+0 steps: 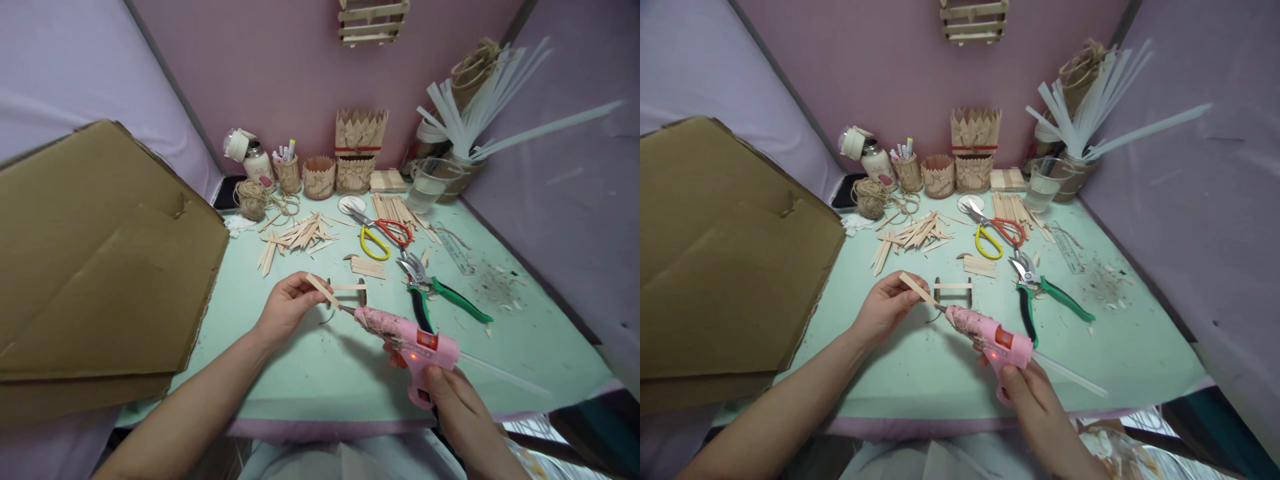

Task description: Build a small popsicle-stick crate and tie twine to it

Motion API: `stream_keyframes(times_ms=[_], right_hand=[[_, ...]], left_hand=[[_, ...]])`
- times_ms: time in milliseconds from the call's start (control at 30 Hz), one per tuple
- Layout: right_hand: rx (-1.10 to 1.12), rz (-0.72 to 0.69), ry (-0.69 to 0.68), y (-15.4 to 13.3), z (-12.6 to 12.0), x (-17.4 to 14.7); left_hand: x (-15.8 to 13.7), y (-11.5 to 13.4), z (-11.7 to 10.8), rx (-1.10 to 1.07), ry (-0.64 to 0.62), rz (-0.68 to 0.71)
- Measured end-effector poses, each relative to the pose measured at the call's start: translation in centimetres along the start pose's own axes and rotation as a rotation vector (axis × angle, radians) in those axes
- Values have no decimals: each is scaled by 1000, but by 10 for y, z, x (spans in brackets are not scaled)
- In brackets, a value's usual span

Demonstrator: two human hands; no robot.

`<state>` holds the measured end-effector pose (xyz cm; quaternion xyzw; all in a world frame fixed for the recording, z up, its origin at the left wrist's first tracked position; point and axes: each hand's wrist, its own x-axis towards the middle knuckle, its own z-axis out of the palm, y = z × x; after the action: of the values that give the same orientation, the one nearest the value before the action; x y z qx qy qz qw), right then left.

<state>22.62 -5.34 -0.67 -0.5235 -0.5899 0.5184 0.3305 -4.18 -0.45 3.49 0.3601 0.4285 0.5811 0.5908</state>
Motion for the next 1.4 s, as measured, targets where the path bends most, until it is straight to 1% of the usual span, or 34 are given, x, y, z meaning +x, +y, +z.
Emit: stream_keyframes(times_ms=[200,400,500,633,767,967,1067,1167,1233,1400], right_hand=[[-36,-15,43,-4,-1,0],[-32,-19,29,-9,-1,0],[-22,-22,36,-12,-1,1],[0,-16,7,-15,0,3],[-18,-23,34,-16,0,3],[-23,7,44,-18,-1,5],[-48,10,81,-17,-4,5],[-70,-29,126,-14,-5,4],[-54,-65,122,-12,-4,1],[6,-106,2,-14,3,0]], left_hand=[[-1,-1,0,1,-16,7],[0,-2,0,20,6,0],[0,-2,-1,18,-1,-1],[-1,-2,-2,17,-14,-1],[-1,-4,-3,33,-25,6],[0,-7,-6,79,-20,7],[0,-6,-5,79,-6,-2],[0,-5,-3,42,3,-26],[1,-5,-2,12,-11,-67],[1,-7,0,1,-121,-220]])
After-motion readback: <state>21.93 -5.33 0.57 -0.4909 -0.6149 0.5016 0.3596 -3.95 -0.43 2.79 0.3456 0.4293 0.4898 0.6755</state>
